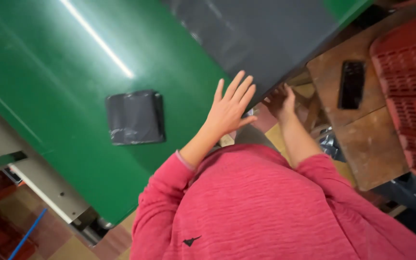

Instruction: Folding black plastic bags on a conveyor belt and placing them into a red plastic storage crate.

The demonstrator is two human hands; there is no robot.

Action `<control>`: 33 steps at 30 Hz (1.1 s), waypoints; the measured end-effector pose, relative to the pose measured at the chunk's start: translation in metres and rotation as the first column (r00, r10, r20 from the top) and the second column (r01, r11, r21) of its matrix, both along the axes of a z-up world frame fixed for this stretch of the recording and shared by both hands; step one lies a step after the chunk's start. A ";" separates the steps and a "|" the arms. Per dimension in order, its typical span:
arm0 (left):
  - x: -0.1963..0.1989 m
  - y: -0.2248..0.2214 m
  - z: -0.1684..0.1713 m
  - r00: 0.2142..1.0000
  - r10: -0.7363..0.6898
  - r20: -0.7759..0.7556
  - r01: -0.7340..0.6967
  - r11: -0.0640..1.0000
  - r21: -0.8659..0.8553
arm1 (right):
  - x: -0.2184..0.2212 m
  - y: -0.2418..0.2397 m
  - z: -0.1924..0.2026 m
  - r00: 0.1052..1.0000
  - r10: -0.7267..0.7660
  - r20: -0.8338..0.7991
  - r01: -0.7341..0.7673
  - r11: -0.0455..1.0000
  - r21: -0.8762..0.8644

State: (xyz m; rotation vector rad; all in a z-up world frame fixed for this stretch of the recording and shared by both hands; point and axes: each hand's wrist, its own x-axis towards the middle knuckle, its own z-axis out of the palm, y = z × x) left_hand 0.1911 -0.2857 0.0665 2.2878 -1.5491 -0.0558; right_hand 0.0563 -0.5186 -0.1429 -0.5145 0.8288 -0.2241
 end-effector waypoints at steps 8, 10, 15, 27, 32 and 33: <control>0.035 -0.120 -0.026 0.999 -0.026 -0.045 0.027 0.999 0.023 | -0.039 -0.056 -0.030 0.968 -0.012 0.252 -0.067 0.951 0.301; 0.037 -0.121 -0.026 0.998 -0.014 -0.069 0.016 0.999 0.027 | -0.054 -0.055 0.057 0.963 0.044 0.268 -0.121 0.952 0.281; 0.080 -0.113 -0.041 0.800 0.019 -0.599 -0.130 0.981 -0.143 | 0.022 -0.094 0.174 0.936 0.334 0.114 -0.345 0.934 0.097; 0.255 -0.087 -0.101 0.115 0.291 -0.950 -0.915 0.402 0.013 | 0.359 -0.157 0.222 0.490 0.712 0.504 -0.485 0.703 -0.521; 0.266 -0.098 -0.089 0.079 0.322 -0.943 -0.979 0.203 -0.013 | 0.440 -0.204 0.193 0.578 0.814 -0.058 -0.245 0.106 -0.964; 0.271 -0.102 -0.084 0.072 0.326 -0.942 -0.980 0.201 -0.006 | 0.452 -0.205 0.194 0.576 0.815 -0.058 -0.252 0.109 -0.962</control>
